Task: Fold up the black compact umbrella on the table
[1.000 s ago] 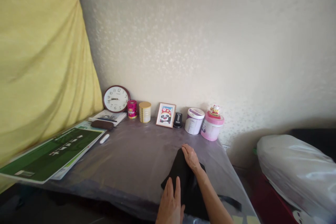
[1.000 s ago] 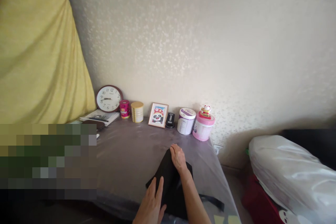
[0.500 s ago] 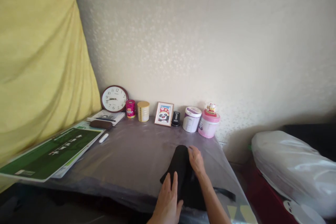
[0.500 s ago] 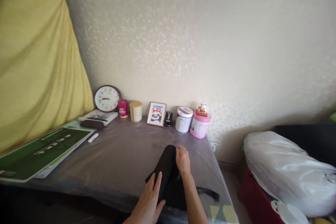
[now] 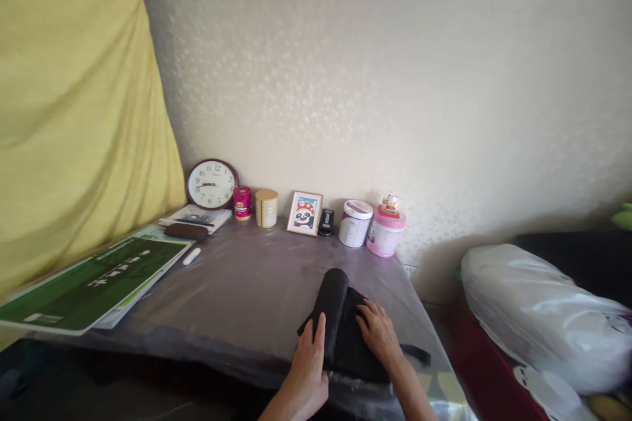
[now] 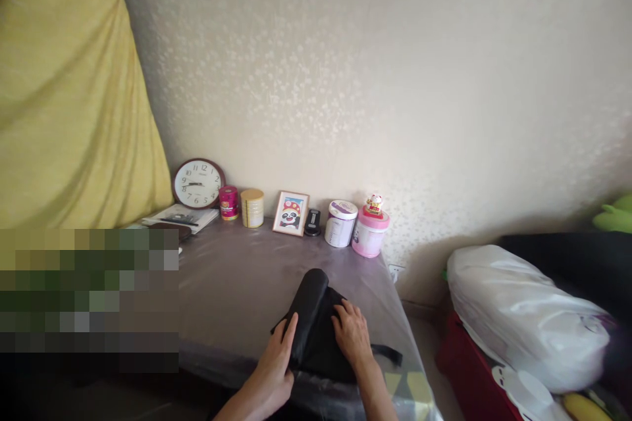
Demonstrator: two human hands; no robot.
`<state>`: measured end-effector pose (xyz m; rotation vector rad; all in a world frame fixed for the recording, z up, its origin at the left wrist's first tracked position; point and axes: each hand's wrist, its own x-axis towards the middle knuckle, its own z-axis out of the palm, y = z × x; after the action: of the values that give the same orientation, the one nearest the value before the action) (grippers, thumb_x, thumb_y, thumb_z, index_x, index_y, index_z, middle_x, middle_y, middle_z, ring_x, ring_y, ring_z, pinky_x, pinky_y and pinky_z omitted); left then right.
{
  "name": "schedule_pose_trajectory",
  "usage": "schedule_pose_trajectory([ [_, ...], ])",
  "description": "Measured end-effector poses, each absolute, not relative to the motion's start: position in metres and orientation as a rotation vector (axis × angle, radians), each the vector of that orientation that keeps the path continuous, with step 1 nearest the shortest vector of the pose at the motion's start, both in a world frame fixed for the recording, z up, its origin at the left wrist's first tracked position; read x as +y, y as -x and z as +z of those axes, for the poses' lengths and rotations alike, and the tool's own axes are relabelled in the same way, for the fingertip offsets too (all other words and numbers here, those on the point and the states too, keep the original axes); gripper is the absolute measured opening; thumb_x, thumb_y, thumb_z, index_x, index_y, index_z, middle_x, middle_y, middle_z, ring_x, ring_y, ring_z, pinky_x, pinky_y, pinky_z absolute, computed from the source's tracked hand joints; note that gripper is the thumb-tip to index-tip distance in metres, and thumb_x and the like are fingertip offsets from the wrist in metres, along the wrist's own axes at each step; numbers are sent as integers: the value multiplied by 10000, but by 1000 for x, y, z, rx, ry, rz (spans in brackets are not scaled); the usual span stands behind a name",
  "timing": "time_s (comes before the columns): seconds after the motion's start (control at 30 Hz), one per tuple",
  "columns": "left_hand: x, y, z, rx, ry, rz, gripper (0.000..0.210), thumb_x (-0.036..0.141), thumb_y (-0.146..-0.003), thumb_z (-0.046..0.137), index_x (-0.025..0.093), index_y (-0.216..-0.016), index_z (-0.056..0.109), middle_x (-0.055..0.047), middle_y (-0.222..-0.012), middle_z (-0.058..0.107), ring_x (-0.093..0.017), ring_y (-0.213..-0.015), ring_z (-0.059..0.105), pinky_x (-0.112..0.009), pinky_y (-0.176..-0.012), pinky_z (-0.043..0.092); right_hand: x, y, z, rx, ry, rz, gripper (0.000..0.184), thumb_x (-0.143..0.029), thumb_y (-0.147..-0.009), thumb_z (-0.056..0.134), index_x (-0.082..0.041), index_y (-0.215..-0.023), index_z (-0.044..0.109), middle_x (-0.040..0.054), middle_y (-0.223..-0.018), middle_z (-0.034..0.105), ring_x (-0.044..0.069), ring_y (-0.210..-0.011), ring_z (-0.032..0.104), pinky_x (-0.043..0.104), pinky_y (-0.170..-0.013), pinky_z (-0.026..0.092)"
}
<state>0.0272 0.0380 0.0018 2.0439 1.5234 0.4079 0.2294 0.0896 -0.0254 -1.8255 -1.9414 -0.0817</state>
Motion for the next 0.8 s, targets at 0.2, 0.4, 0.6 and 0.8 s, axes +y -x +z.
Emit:
schedule_pose_trajectory([
  [0.2, 44, -18, 11, 1419, -1910, 479, 924, -55, -587, 419, 142, -1410, 46, -129, -1440, 240, -179, -1312, 280, -229, -1057, 239, 84, -258, -26, -1583, 2078, 54, 330, -342, -844, 374, -184, -980, 630, 94, -966, 682, 230, -897, 634, 319, -802, 448],
  [0.4, 45, -18, 10, 1401, -1889, 511, 926, -61, -571, 421, 121, -1407, 68, -136, -1424, 251, -172, -1300, 294, -214, -1055, 232, 96, -258, -20, -1358, 2071, 463, 413, -467, -788, 383, -177, -856, 669, 78, -827, 699, 227, -812, 648, 278, -677, 455],
  [0.6, 40, -25, 0, 1475, -1981, 438, 942, -65, -592, 433, 165, -1409, 23, -158, -1459, 171, -226, -1343, 208, -297, -1080, 214, 105, -247, -14, -1312, 1904, 432, 345, -487, -687, 464, -198, -595, 628, 47, -583, 641, 234, -662, 614, 303, -630, 428],
  [0.8, 38, -29, -13, 1527, -2070, 433, 982, -85, -587, 447, 201, -1402, -21, -177, -1467, 156, -261, -1349, 189, -344, -1086, 206, 97, -243, -5, -1283, 1760, 558, 410, -539, -673, 468, -178, -546, 616, 6, -492, 575, 194, -570, 564, 270, -517, 407],
])
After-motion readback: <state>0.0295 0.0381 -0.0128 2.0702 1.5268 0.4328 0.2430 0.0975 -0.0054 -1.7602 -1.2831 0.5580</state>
